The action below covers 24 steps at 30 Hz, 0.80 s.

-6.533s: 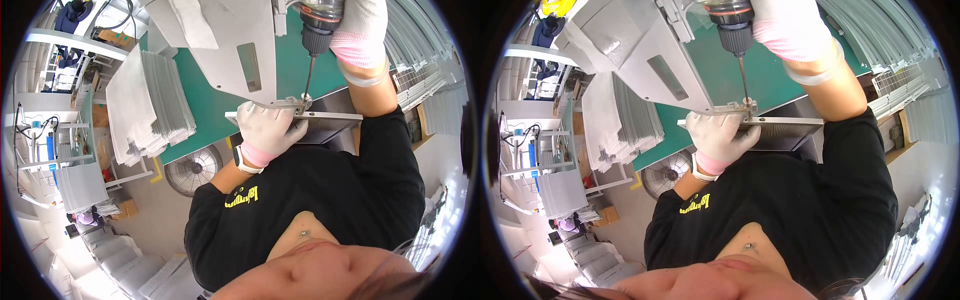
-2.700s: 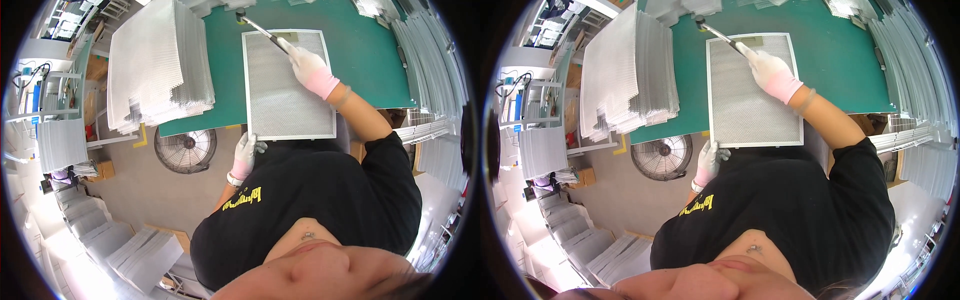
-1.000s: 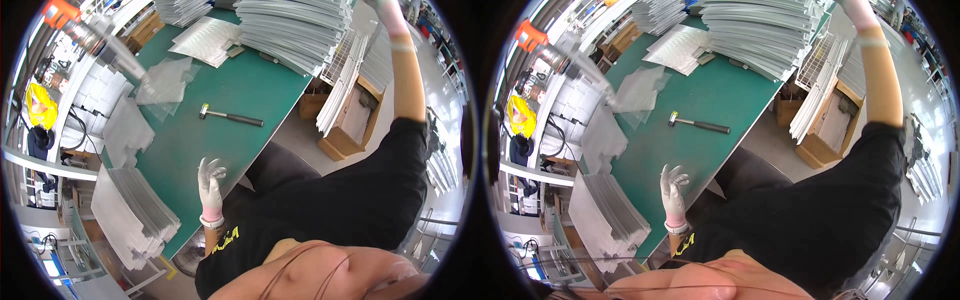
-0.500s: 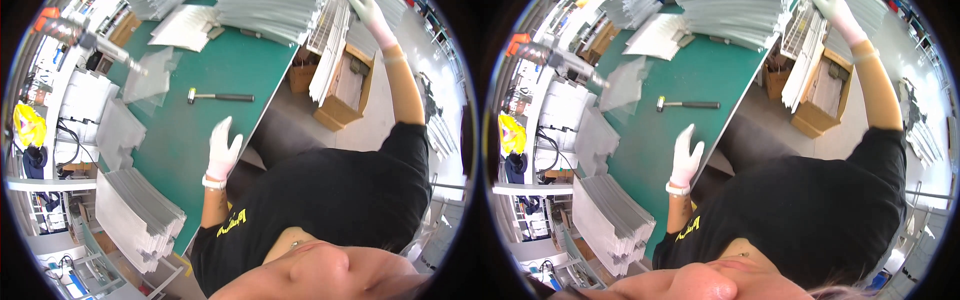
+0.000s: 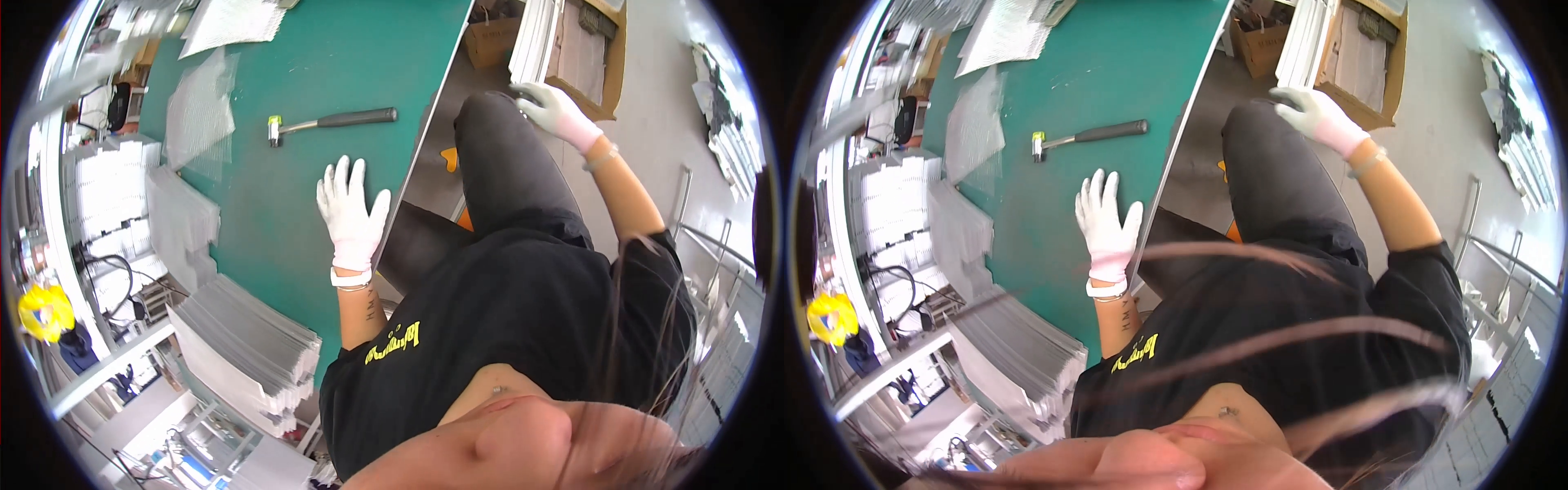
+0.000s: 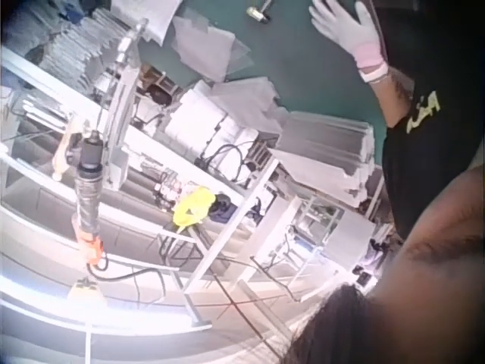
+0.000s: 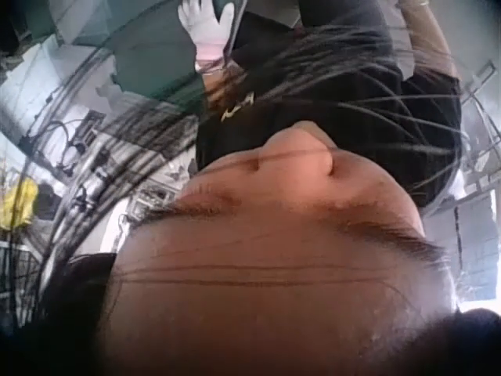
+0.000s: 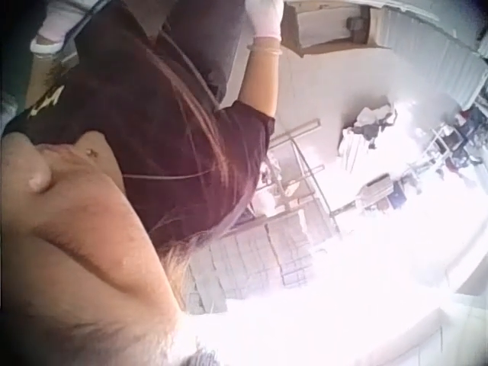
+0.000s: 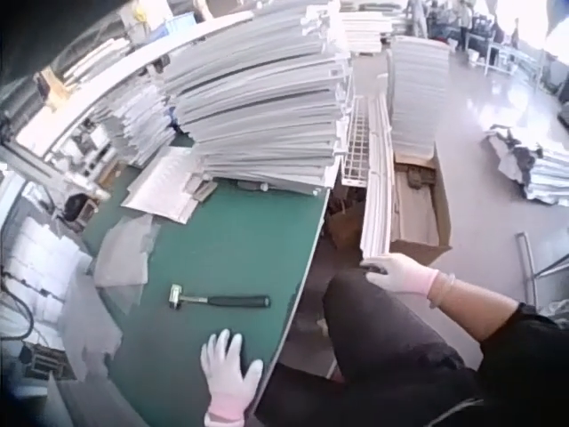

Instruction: Assemble metal mesh filters into frames using a mallet and power drill.

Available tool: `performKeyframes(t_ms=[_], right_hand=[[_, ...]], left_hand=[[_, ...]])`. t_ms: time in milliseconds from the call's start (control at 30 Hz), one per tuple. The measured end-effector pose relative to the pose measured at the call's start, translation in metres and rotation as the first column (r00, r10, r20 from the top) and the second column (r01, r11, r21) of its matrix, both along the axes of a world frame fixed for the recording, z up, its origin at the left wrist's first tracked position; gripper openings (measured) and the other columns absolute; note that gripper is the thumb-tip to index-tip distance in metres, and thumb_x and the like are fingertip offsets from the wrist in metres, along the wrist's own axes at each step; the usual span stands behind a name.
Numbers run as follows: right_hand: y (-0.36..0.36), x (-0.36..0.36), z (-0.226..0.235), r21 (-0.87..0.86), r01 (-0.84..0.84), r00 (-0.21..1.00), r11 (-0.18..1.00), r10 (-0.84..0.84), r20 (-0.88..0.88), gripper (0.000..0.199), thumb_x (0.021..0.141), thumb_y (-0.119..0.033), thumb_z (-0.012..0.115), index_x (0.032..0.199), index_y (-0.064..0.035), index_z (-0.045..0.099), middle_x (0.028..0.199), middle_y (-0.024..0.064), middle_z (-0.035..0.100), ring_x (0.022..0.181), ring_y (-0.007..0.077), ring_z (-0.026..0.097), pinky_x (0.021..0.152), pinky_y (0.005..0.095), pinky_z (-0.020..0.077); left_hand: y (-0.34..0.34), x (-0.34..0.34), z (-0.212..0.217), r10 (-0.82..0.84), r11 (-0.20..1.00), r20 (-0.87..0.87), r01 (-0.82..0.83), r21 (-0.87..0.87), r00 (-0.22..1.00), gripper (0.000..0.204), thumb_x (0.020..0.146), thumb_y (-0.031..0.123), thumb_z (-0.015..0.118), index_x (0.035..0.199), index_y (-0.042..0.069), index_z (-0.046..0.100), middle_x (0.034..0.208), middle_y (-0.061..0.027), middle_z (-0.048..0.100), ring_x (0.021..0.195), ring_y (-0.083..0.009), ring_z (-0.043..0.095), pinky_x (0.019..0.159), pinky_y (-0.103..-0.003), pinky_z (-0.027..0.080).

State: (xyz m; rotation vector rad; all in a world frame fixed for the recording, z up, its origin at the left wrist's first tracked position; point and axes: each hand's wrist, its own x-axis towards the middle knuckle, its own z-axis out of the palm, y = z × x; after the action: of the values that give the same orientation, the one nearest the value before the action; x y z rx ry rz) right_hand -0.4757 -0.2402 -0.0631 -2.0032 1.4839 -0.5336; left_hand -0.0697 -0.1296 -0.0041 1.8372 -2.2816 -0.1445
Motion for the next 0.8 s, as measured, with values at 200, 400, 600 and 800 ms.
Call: performKeyframes(t_ms=[200,400,600,800], right_hand=[[-0.040,-0.002,-0.078,-0.135,-0.134,0.884,0.982,0.057,-0.464,0.031,0.085,-0.024,0.068,0.114,-0.0123,0.071,0.136,0.0081,0.057,0.137,0.0312,0.041,0.114,0.0504,0.0331],[-0.049,-0.028,-0.108,-0.238,-0.342,0.771,0.909,0.126,-0.625,0.041,0.081,-0.024,0.072,0.121,-0.0162,0.066,0.136,0.0034,0.056,0.141,0.0286,0.037,0.120,0.0502,0.0277],[-0.086,-0.043,-0.105,-0.330,-0.483,0.753,0.811,0.192,-0.630,0.032,0.080,-0.017,0.067,0.112,-0.0153,0.068,0.125,0.0033,0.060,0.136,0.0280,0.043,0.118,0.0452,0.0317],[-0.097,-0.039,-0.118,-0.385,-0.427,0.817,0.818,0.167,-0.552,0.028,0.080,-0.016,0.064,0.107,-0.0126,0.068,0.123,0.0024,0.061,0.134,0.0273,0.045,0.113,0.0440,0.0384]], left_hand=[[-0.016,-0.002,-0.001,-0.004,1.000,0.033,0.004,-0.002,0.999,0.068,0.084,0.036,0.070,0.140,0.005,0.049,0.147,-0.0224,0.042,0.137,-0.0464,0.036,0.115,-0.060,0.024],[-0.032,-0.013,-0.003,-0.081,0.997,0.014,0.081,-0.010,0.997,0.066,0.086,0.032,0.068,0.140,0.001,0.047,0.147,-0.0245,0.041,0.136,-0.0495,0.035,0.114,-0.062,0.024],[-0.058,-0.046,0.000,-0.178,0.982,-0.036,0.175,-0.067,0.983,0.060,0.087,0.030,0.067,0.136,0.000,0.052,0.144,-0.0248,0.044,0.134,-0.0503,0.037,0.111,-0.061,0.030],[-0.059,-0.044,-0.003,-0.173,0.984,-0.009,0.173,-0.050,0.985,0.060,0.091,0.033,0.064,0.138,-0.002,0.051,0.142,-0.0248,0.046,0.133,-0.0497,0.039,0.111,-0.061,0.030]])
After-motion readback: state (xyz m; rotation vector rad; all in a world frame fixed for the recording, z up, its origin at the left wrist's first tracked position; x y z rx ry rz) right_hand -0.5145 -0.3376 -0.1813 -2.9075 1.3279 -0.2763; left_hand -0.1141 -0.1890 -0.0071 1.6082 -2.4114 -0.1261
